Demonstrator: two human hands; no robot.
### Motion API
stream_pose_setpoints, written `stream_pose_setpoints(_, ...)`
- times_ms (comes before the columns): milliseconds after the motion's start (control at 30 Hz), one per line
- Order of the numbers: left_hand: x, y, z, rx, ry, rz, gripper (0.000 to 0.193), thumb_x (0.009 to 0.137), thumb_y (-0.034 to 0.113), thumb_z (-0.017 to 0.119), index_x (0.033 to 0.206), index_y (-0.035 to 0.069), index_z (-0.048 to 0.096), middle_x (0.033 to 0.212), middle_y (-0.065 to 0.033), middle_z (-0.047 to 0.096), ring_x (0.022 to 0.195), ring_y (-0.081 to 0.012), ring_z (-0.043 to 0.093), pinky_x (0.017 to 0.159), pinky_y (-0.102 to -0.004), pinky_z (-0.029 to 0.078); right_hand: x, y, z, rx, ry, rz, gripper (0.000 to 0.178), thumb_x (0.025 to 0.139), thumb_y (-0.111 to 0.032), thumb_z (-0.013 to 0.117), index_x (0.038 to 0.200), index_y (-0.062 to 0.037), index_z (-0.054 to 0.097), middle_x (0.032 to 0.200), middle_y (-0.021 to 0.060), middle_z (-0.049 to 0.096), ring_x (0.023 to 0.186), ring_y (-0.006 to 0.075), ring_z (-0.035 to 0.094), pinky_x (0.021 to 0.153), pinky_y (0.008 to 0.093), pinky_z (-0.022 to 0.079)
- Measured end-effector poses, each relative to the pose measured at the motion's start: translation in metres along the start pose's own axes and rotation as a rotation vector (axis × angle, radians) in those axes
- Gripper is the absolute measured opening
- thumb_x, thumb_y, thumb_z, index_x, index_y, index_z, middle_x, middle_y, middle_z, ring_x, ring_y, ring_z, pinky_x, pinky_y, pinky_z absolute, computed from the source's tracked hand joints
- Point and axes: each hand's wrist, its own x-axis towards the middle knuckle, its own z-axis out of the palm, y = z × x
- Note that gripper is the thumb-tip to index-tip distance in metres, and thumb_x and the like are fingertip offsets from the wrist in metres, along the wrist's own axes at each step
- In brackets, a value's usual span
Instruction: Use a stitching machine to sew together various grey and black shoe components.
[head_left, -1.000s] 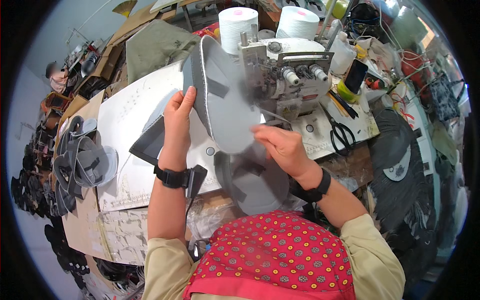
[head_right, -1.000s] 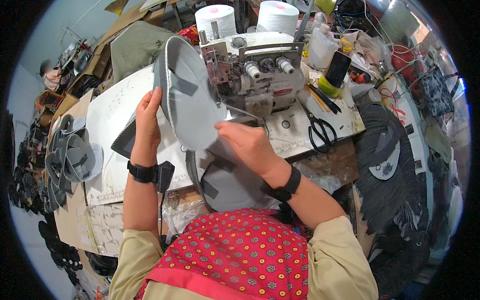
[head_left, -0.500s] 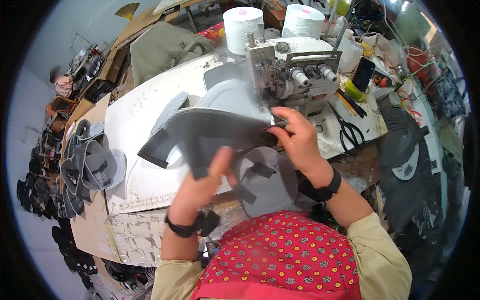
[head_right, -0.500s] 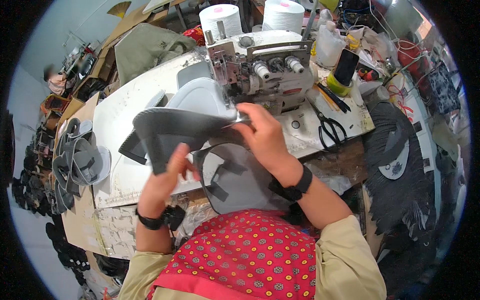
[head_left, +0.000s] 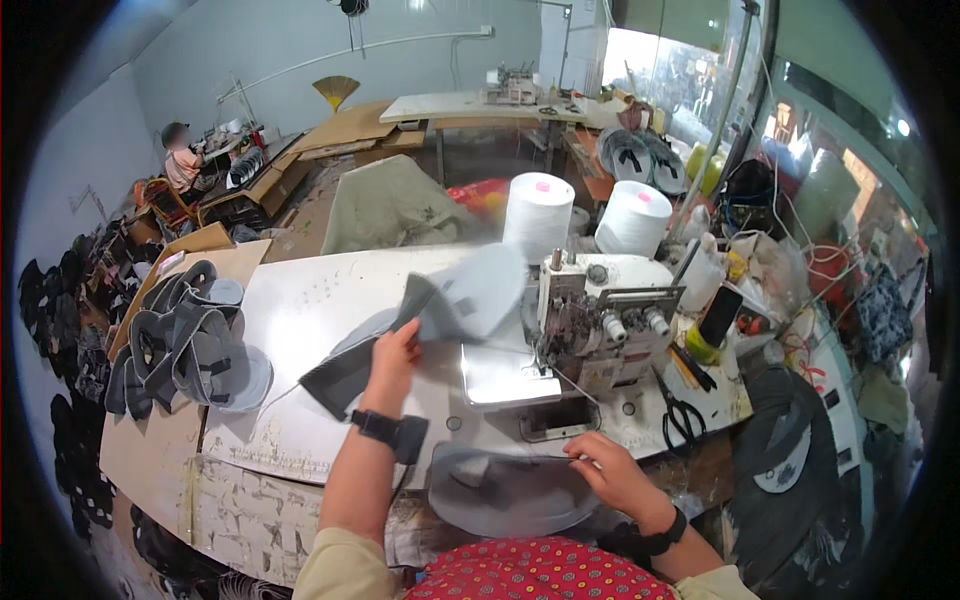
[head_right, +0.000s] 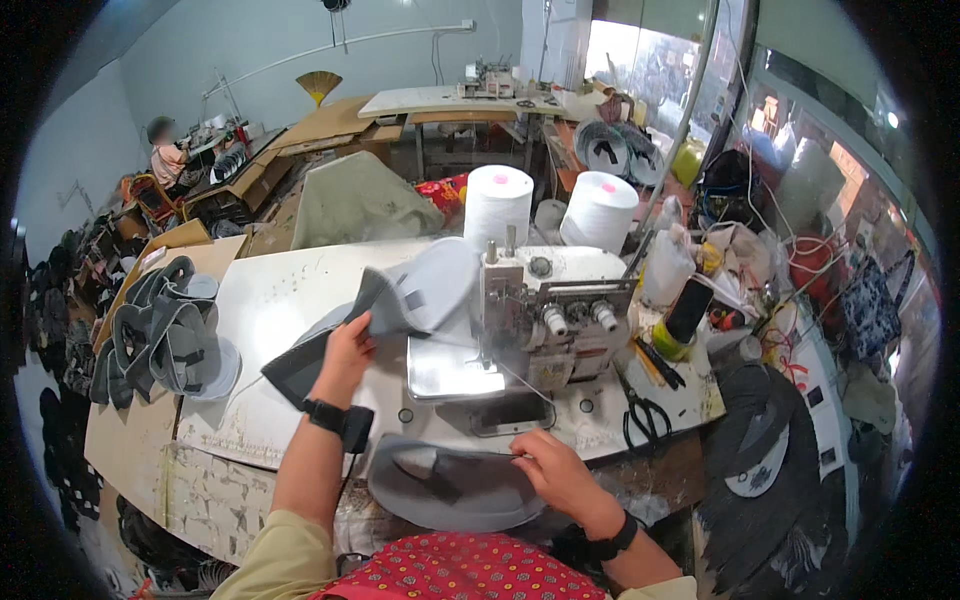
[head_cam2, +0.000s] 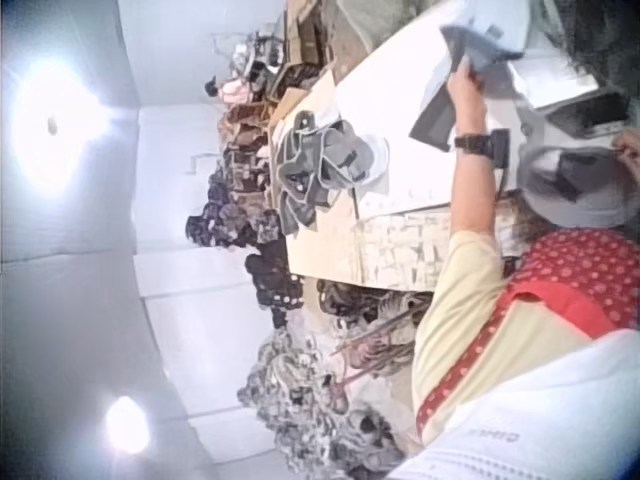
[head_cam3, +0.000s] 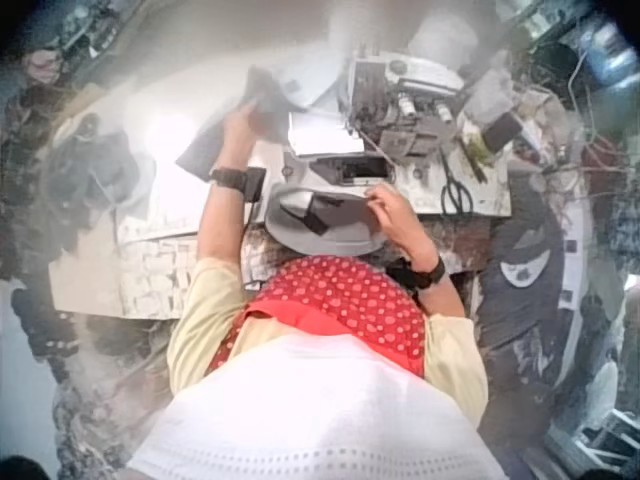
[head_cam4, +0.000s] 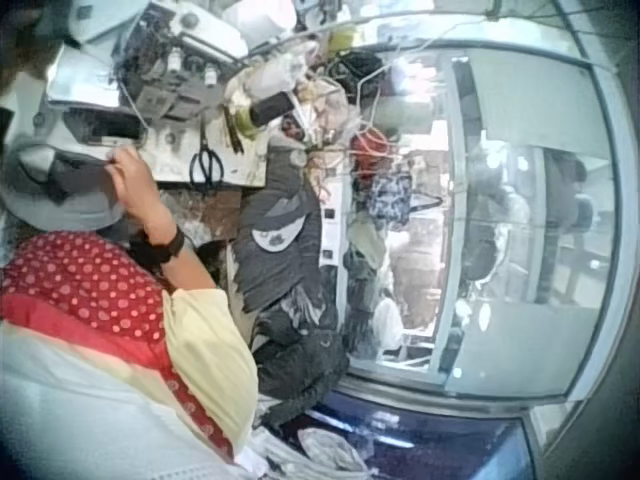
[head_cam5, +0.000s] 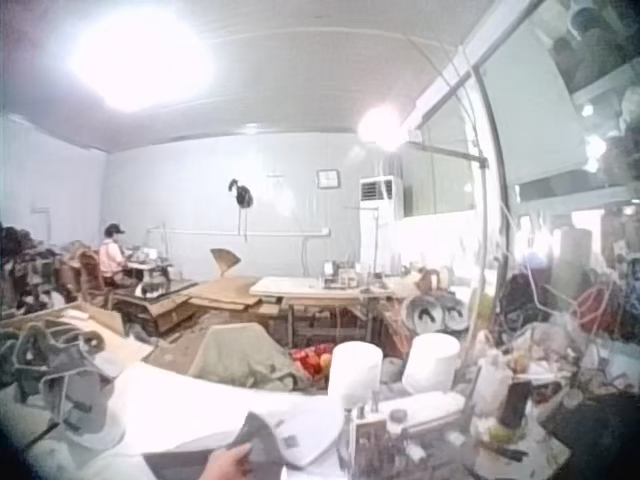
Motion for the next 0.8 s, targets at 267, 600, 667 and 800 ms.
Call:
stream_pose_setpoints(267, -0.030, 0.044, -0.076, 1.385, 0.922, 1.231, 0.032, 0.084, 0.028, 0.074, 0.082, 0.000, 0.059, 0.075, -0.0143, 0.063, 0.073, -0.0363, 0.062, 0.068, -0.0453, 0.048, 0.029, -0.035, -0.029, 0.384, 0.183, 0.072, 0.008, 0.092, -0.002, 0.062, 0.099, -0.0015, 0.058, 0.085, 0.0028, 0.062, 0.071, 0.0064, 0.056, 0.064, 0.0228, 0.046)
stream_pose_setpoints(600, -0.084, 0.024, 0.032, -0.040, -0.376, -0.013, 0.043, 0.101, 0.054, 0.043, 0.086, 0.017, 0.059, 0.068, 0.0059, 0.050, 0.054, -0.0069, 0.046, 0.048, -0.0242, 0.033, 0.087, -0.009, 0.015, 0.290, 0.385, 0.208, 0.019, 0.095, -0.006, 0.057, 0.107, 0.0041, 0.068, 0.085, 0.0071, 0.070, 0.078, 0.0080, 0.063, 0.068, 0.0246, 0.049)
stream_pose_setpoints(667, -0.074, 0.030, 0.046, 0.243, -0.390, 0.049, 0.035, 0.099, 0.046, 0.054, 0.097, 0.014, 0.066, 0.071, 0.0072, 0.057, 0.054, -0.0026, 0.045, 0.048, -0.0203, 0.031, 0.081, -0.007, 0.026, 0.197, 0.443, 0.099, 0.019, 0.095, -0.008, 0.058, 0.106, 0.0039, 0.068, 0.084, 0.0089, 0.070, 0.077, 0.0096, 0.064, 0.066, 0.0261, 0.049)
stream_pose_setpoints(800, -0.053, 0.030, 0.059, 0.460, -0.263, 0.230, 0.027, 0.094, 0.034, 0.068, 0.082, 0.010, 0.060, 0.066, 0.0095, 0.051, 0.054, -0.0019, 0.039, 0.049, -0.0201, 0.028, 0.071, -0.007, 0.036, 0.075, 0.312, 0.084, 0.019, 0.091, -0.009, 0.063, 0.108, 0.0002, 0.065, 0.085, 0.0151, 0.069, 0.075, 0.0245, 0.068, 0.063, 0.0333, 0.052)
